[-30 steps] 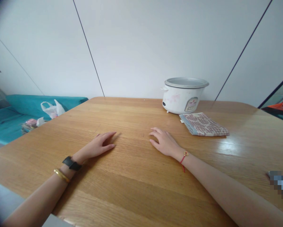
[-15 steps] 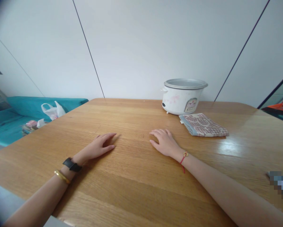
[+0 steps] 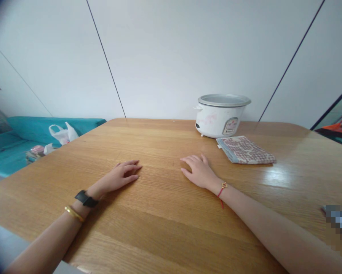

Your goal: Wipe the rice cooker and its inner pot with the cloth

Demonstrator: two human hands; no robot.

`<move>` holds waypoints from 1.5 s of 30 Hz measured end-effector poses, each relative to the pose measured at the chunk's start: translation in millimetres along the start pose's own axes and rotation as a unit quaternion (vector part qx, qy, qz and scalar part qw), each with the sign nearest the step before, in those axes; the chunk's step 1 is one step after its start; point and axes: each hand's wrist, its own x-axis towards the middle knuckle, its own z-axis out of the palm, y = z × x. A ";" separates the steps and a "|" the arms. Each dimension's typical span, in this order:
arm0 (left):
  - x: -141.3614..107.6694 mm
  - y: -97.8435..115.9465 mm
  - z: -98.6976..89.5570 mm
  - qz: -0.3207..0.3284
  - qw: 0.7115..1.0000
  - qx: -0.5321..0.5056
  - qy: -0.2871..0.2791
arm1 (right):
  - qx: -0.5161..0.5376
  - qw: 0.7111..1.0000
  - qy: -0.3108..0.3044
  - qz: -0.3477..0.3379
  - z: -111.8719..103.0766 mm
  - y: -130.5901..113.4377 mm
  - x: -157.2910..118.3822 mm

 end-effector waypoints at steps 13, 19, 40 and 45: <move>-3.2 12.8 -2.3 -0.055 0.998 -0.026 -0.013 | 0.058 0.996 0.001 -0.071 -3.7 17.4 -0.8; -1.5 7.8 -2.0 -0.040 0.999 0.003 -0.021 | 0.038 0.996 -0.002 -0.086 -2.0 18.2 0.5; -1.1 5.4 -0.5 -0.021 0.999 0.023 -0.027 | 0.049 0.997 0.000 -0.053 -2.4 17.1 -1.5; -1.1 5.5 -0.4 -0.016 0.999 0.032 -0.027 | 0.056 0.997 0.000 -0.055 -2.2 18.0 -1.4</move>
